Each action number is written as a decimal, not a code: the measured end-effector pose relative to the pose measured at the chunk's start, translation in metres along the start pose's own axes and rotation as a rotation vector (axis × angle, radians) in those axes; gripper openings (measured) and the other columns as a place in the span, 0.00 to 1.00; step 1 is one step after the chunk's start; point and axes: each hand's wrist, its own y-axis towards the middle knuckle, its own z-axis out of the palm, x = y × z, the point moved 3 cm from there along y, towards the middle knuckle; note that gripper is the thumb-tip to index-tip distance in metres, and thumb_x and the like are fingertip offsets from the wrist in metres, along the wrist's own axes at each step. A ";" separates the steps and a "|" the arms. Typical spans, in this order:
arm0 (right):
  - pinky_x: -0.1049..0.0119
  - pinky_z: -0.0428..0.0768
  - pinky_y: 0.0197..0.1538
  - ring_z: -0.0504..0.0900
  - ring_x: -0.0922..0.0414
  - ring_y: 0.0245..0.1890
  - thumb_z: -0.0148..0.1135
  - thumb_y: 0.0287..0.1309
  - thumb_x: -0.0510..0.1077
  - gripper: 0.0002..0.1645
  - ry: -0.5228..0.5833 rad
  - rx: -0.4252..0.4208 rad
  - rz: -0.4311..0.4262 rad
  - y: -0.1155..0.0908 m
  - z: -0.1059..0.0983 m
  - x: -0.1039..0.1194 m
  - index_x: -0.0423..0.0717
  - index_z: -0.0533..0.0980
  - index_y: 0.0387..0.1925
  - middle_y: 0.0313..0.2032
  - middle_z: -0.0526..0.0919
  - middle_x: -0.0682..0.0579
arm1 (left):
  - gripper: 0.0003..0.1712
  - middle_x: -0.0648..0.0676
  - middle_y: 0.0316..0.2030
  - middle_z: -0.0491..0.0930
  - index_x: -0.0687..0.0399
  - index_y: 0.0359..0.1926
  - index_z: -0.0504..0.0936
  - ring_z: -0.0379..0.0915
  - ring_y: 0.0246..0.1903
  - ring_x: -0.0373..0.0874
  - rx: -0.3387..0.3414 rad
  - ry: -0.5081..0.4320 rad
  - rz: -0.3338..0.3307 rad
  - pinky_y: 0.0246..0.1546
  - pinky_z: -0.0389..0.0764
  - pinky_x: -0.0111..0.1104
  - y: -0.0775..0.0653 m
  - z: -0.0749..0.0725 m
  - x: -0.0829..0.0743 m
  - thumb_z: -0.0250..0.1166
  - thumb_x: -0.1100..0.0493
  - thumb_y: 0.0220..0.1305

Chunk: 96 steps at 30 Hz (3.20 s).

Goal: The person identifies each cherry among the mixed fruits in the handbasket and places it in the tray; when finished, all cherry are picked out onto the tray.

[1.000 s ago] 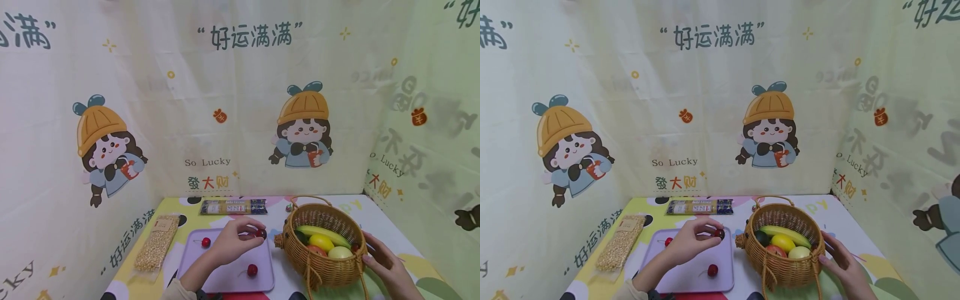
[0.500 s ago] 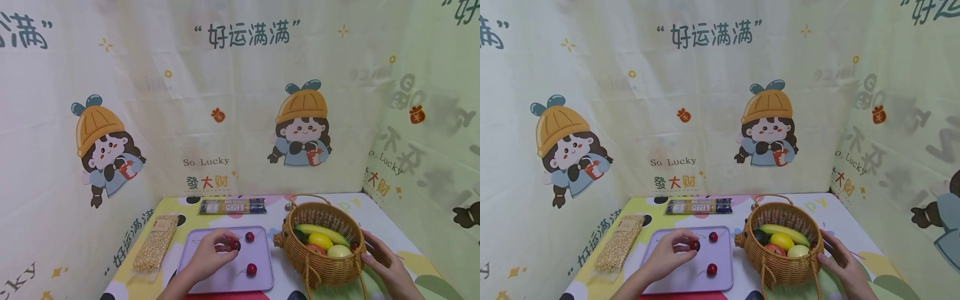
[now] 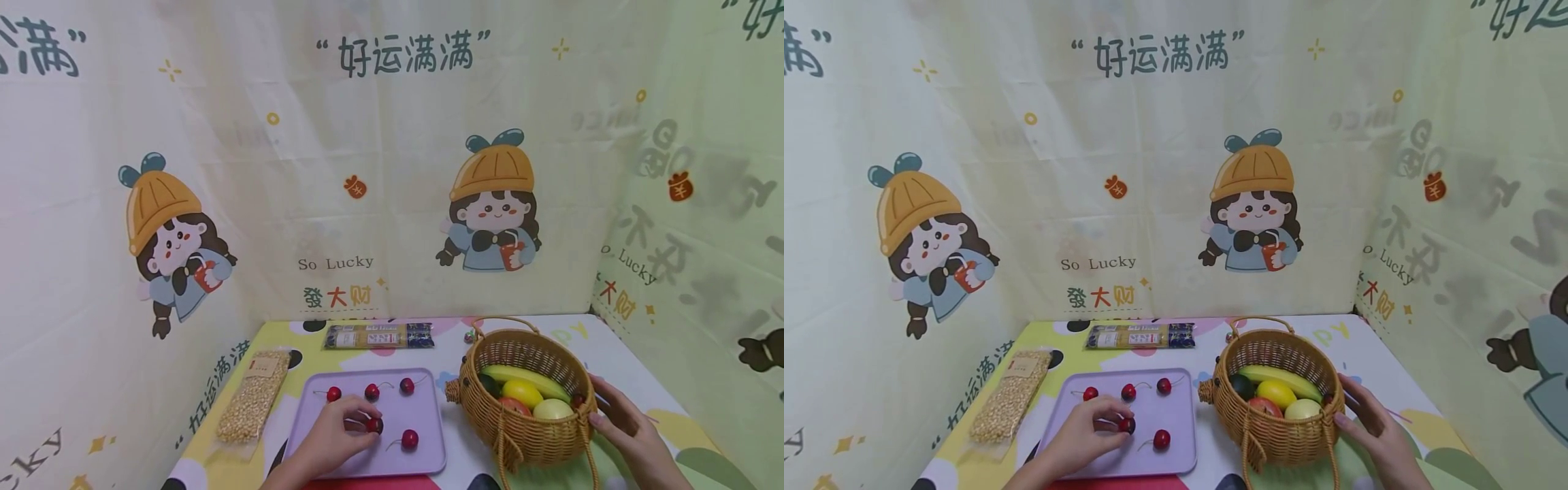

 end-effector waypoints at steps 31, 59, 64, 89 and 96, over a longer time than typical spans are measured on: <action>0.76 0.84 0.56 0.71 0.88 0.65 0.50 0.86 0.33 0.39 0.010 0.016 -0.023 0.000 0.000 0.000 0.47 0.54 0.89 0.71 0.70 0.84 | 0.12 0.46 0.49 0.88 0.49 0.49 0.93 0.87 0.54 0.51 -0.058 0.059 0.007 0.53 0.91 0.34 0.000 -0.008 -0.002 0.82 0.57 0.65; 0.76 0.84 0.55 0.72 0.88 0.64 0.51 0.85 0.34 0.39 0.004 0.000 -0.005 0.001 0.002 -0.003 0.48 0.54 0.89 0.70 0.71 0.85 | 0.11 0.38 0.45 0.90 0.43 0.54 0.93 0.83 0.41 0.26 0.350 0.134 0.299 0.49 0.85 0.22 0.138 0.100 -0.173 0.75 0.51 0.74; 0.76 0.84 0.55 0.70 0.91 0.61 0.53 0.87 0.39 0.39 -0.048 -0.024 0.074 0.002 -0.001 -0.005 0.51 0.53 0.90 0.67 0.69 0.87 | 0.13 0.34 0.46 0.89 0.43 0.57 0.92 0.83 0.45 0.25 0.498 0.172 0.264 0.50 0.84 0.21 0.165 0.121 -0.186 0.74 0.50 0.76; 0.75 0.84 0.56 0.71 0.88 0.65 0.50 0.87 0.38 0.39 -0.072 0.025 0.033 0.001 -0.002 0.002 0.48 0.52 0.90 0.70 0.69 0.84 | 0.22 0.50 0.60 0.91 0.48 0.70 0.87 0.90 0.56 0.47 0.978 0.082 -0.258 0.62 0.88 0.38 0.213 0.204 -0.201 0.54 0.58 0.87; 0.76 0.84 0.56 0.70 0.88 0.64 0.50 0.87 0.38 0.38 -0.048 0.016 0.044 0.005 -0.003 0.002 0.51 0.54 0.89 0.70 0.70 0.85 | 0.22 0.44 0.65 0.86 0.43 0.72 0.85 0.90 0.52 0.45 0.854 0.164 -0.218 0.61 0.89 0.38 0.217 0.203 -0.205 0.56 0.57 0.86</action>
